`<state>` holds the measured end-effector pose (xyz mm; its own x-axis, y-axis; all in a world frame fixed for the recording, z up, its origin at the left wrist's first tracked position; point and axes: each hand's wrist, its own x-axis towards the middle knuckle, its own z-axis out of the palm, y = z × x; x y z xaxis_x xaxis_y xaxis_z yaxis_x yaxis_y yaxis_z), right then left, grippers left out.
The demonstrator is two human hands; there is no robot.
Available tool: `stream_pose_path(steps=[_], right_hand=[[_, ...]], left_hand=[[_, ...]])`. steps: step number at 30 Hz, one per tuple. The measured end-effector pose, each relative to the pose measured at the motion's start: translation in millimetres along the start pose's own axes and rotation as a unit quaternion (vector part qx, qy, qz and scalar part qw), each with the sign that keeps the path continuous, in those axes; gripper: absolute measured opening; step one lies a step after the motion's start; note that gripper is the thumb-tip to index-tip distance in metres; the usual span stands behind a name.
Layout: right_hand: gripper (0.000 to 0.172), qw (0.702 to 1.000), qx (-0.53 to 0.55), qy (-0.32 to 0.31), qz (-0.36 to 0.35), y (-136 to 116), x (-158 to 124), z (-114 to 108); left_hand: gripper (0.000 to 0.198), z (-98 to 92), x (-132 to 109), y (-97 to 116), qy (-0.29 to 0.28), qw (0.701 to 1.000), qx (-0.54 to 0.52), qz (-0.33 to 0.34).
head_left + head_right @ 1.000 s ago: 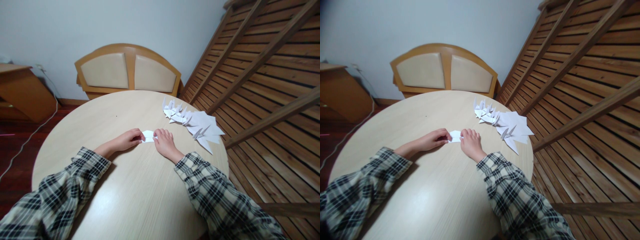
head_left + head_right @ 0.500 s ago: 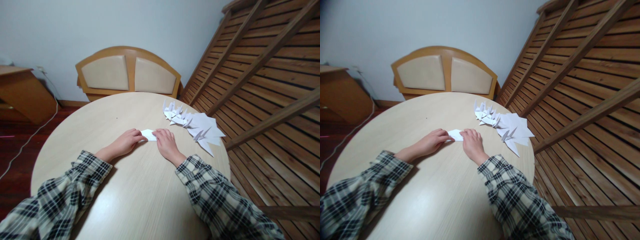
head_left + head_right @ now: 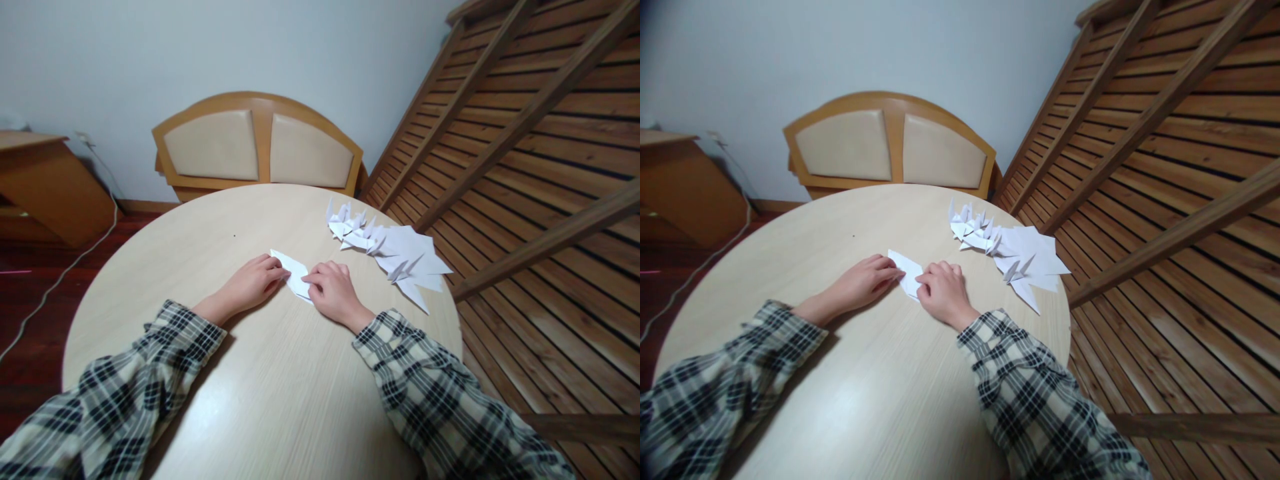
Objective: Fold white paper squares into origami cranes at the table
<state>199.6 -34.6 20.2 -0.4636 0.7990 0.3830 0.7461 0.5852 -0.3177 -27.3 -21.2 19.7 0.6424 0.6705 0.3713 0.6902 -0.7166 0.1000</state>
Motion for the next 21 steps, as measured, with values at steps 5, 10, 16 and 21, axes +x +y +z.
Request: stream_pose_path(steps=[5,10,16,21], right_hand=[[0.021,0.997,0.045,-0.030,-0.055,-5.9,-1.9,-1.1],[0.021,0.993,0.068,-0.027,-0.087,0.6,0.0,3.7],[0.039,0.996,0.067,0.026,-0.056,14.4,1.9,6.3],[0.044,0.995,0.066,0.023,-0.070,24.8,3.2,10.0]], left_hand=[[0.030,0.1,1.1,0.5,-0.007,0.999,-0.025,-0.018],[0.036,0.5,0.5,0.1,-0.016,0.999,-0.036,-0.036],[0.038,5.0,-1.0,-0.4,-0.022,0.996,-0.091,-0.010],[0.027,3.0,0.9,2.2,-0.020,0.988,-0.149,0.025]])
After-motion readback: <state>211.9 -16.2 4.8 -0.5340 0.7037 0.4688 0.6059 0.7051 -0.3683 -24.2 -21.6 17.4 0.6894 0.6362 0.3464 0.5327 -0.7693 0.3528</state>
